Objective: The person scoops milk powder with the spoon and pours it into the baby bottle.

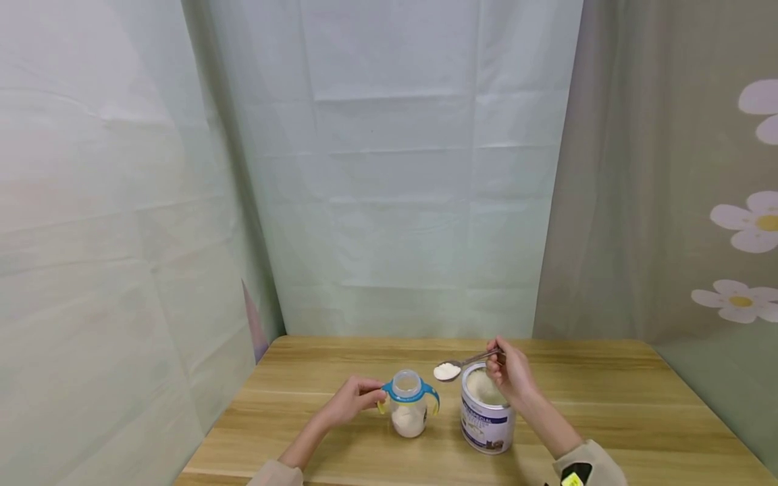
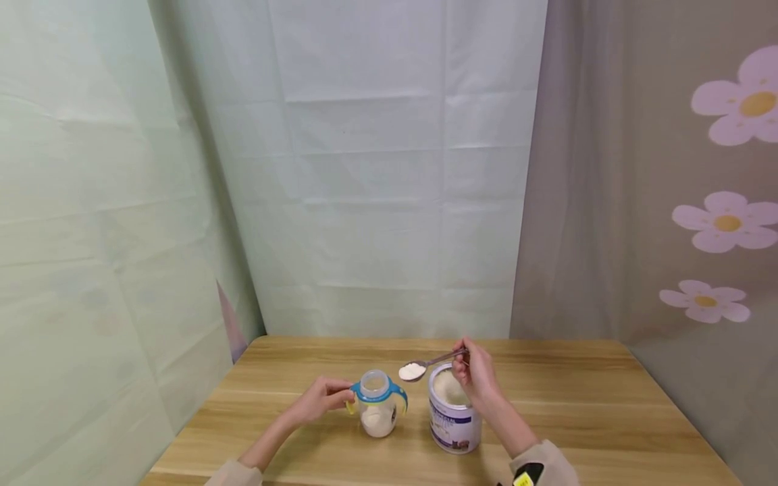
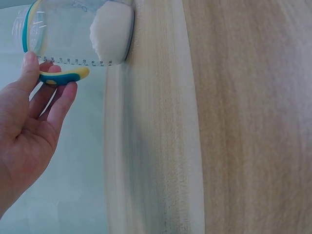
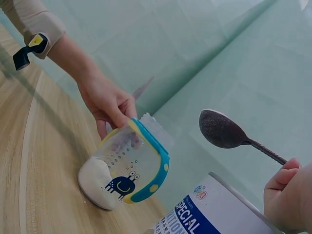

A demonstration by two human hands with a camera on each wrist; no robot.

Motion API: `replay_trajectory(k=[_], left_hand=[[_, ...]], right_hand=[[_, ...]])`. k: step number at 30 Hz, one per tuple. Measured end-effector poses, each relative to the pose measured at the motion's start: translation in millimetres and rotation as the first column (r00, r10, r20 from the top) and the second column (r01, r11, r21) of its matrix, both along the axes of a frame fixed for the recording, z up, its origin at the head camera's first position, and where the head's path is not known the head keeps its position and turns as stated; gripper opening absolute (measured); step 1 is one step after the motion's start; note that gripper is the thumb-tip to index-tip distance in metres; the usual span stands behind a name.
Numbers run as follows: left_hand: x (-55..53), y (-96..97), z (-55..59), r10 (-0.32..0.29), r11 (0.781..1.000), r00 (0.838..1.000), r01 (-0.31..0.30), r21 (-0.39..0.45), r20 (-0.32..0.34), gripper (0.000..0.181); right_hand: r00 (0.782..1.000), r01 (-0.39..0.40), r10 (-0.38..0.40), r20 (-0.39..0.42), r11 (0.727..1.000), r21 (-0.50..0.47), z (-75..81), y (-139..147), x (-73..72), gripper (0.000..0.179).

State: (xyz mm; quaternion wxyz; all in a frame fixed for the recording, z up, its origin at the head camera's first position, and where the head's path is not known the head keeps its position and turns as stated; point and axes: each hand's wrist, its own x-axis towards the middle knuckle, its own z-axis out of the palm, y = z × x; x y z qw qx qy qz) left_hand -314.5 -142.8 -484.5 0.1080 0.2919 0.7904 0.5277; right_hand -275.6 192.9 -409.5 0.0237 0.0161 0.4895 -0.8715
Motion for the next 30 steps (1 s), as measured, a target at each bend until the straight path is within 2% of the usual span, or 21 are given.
replay_trajectory(k=[17, 26, 30], left_hand=[[1.1, 0.6, 2.0, 0.004, 1.0, 1.0, -0.004, 0.001, -0.011, 0.025], [2.7, -0.2, 0.4, -0.009, 1.0, 1.0, 0.009, 0.019, 0.01, 0.027], [2.1, 0.7, 0.6, -0.015, 1.0, 1.0, 0.015, 0.02, -0.007, 0.028]], right_hand=[[1.0, 0.005, -0.005, 0.009, 1.0, -0.016, 4.9, -9, -0.9, 0.036], [1.0, 0.005, -0.005, 0.012, 0.999, 0.032, -0.7, -13, -2.0, 0.035], [1.0, -0.008, 0.008, 0.004, 0.999, 0.047, -1.2, -14, -2.0, 0.034]])
